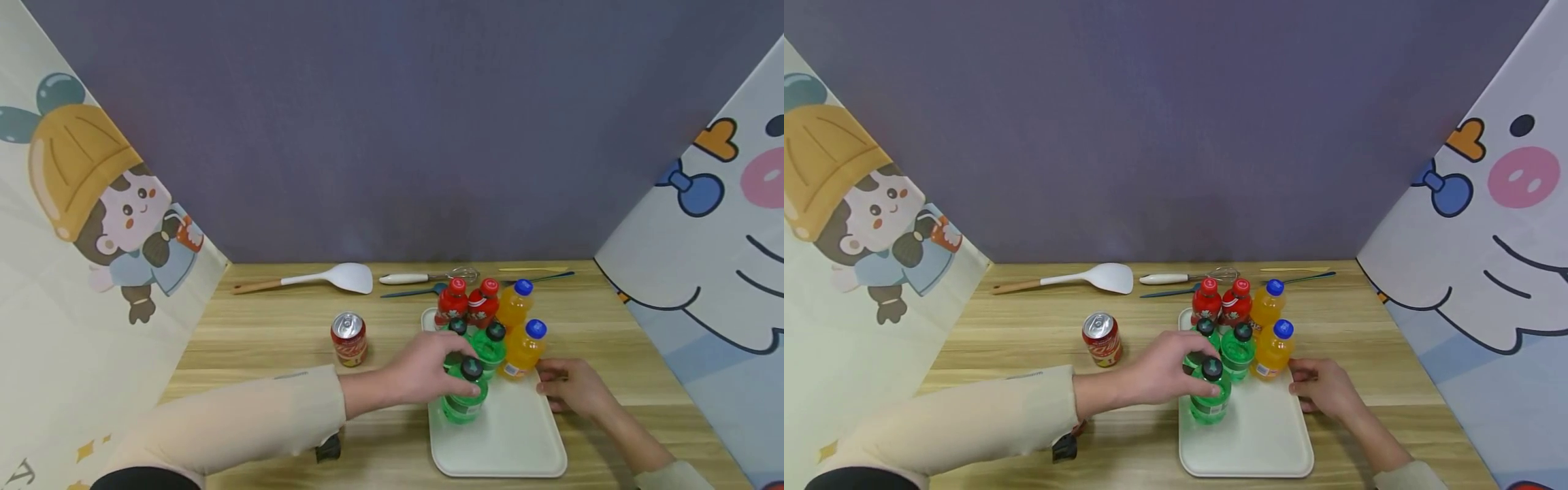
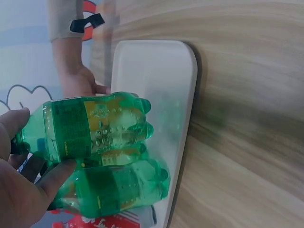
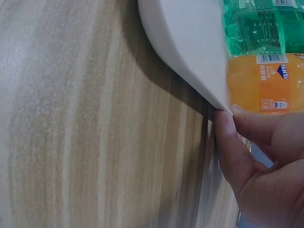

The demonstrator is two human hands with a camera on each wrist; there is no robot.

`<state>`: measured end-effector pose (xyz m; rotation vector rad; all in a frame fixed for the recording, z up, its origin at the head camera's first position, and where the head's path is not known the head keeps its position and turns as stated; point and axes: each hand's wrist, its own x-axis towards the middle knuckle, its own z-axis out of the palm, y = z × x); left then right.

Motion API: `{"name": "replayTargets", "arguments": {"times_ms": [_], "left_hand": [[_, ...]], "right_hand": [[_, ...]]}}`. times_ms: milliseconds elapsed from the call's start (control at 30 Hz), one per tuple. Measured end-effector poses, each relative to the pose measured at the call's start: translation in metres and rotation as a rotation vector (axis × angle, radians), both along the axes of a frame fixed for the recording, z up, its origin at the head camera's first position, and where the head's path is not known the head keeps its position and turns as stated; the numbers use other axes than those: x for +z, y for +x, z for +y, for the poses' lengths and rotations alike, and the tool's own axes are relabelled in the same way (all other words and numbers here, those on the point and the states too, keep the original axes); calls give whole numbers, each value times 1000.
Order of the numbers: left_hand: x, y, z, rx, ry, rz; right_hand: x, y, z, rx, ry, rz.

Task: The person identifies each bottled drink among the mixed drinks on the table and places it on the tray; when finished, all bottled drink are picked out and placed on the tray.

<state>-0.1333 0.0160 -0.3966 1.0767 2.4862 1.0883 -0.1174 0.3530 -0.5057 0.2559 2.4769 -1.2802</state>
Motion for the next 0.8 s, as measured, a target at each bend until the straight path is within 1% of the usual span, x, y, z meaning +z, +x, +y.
{"name": "replayTargets", "arguments": {"times_ms": [67,267,500,633,800], "left_hand": [[-2,0,4,4,-12,6],[-9,0,14,3,-48,-10],[-15,2,23,-13,-75,-36],[-19,4,27,-21,-97,-3],[-19,8,30,-29,-123,24]], "right_hand": [[1,1,0,0,-7,3],[1,2,-1,2,-17,15],[0,0,-2,-10,-1,-5],[0,0,-2,-6,-1,-6],[1,0,-1,-7,31,-12]]}}
